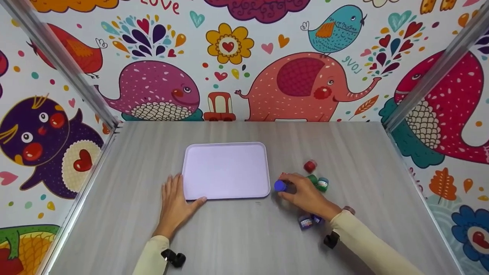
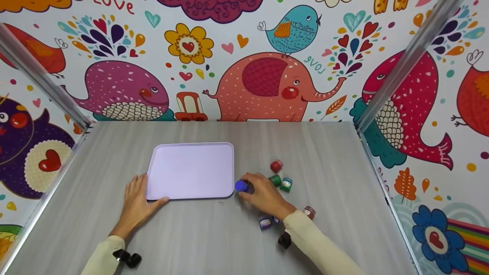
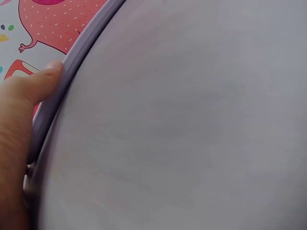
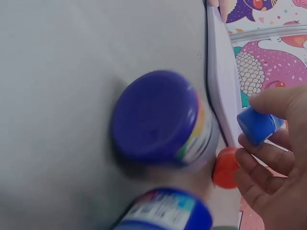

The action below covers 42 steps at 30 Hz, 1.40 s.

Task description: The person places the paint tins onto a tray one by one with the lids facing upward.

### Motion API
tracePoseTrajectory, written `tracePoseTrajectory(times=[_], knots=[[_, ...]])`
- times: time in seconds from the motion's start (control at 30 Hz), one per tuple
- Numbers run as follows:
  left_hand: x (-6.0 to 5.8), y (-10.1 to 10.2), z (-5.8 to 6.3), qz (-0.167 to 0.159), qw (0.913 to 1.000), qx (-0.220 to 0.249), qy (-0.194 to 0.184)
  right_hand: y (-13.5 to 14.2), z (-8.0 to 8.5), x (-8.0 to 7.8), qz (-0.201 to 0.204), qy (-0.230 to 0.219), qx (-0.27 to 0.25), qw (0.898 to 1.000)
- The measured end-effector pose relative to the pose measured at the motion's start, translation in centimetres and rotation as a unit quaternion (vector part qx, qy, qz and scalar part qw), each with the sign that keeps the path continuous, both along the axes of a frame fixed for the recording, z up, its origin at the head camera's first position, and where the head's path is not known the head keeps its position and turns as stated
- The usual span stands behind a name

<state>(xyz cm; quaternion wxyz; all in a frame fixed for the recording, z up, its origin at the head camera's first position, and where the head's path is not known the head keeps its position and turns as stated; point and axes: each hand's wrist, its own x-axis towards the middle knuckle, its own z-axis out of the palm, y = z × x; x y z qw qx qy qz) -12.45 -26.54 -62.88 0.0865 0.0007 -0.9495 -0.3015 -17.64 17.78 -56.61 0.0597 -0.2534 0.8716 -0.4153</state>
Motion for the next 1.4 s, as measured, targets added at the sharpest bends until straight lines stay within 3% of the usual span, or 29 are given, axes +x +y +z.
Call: tracePoseTrajectory(times=[0.47, 0.93, 1.23, 1.4], knots=[[-0.1, -0.1, 0.1, 0.001, 0.9997, 0.017, 0.019, -3.4, -0.6, -1.2, 0.015, 0.011, -0.044, 0.999], [-0.1, 0.0, 0.5, 0.009, 0.9997, 0.023, 0.004, -7.2, -1.7, -1.0, 0.009, 0.03, -0.067, 0.997], [-0.1, 0.2, 0.5, 0.007, 0.9997, 0.025, 0.004, -9.1, -2.3, -0.8, 0.01, 0.008, -0.087, 0.996], [0.0, 0.1, 0.6, 0.009, 0.9997, 0.023, 0.009, -10.2, -2.5, -0.8, 0.02, 0.025, -0.089, 0.996]])
